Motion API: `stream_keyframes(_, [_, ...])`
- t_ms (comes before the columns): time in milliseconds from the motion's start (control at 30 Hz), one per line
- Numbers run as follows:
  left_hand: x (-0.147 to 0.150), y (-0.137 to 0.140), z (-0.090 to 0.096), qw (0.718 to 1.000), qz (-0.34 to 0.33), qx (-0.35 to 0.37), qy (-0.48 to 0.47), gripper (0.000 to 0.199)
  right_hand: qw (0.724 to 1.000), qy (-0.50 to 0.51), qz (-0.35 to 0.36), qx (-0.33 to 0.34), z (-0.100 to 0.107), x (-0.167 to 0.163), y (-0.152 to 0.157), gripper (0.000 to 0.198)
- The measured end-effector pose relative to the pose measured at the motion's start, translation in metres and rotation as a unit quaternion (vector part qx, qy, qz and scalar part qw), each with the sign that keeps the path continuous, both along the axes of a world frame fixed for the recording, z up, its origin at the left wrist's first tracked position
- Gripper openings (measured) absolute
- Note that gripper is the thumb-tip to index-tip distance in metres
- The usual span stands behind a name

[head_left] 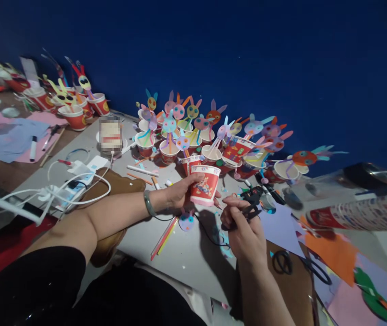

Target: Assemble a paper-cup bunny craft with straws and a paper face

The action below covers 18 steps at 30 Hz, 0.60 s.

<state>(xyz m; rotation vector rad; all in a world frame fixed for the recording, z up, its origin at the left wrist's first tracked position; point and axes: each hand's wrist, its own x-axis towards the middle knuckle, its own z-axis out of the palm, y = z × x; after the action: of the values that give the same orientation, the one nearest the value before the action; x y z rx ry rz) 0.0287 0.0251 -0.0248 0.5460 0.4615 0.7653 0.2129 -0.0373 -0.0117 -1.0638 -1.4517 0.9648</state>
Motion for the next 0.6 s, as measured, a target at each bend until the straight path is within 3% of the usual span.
stream_keyframes(133, [0.000, 0.001, -0.005, 0.999, -0.007, -0.036, -0.003, 0.064, 0.996, 0.074, -0.016, -0.037, 0.004, -0.006, -0.007, 0.019])
stream_keyframes(267, [0.005, -0.003, -0.010, 0.997, 0.014, -0.064, 0.040, 0.055, 0.992, -0.080, -0.066, 0.068, 0.006, -0.010, -0.010, 0.014])
stream_keyframes(467, [0.008, -0.009, -0.005, 0.997, 0.054, -0.028, 0.057, 0.042, 0.935, -0.263, -0.035, 0.235, 0.001, -0.015, -0.007, 0.022])
stream_keyframes(600, [0.005, -0.011, 0.002, 0.996, 0.064, -0.005, 0.055, 0.042, 0.904, -0.307, -0.028, 0.295, -0.003, -0.015, -0.007, 0.029])
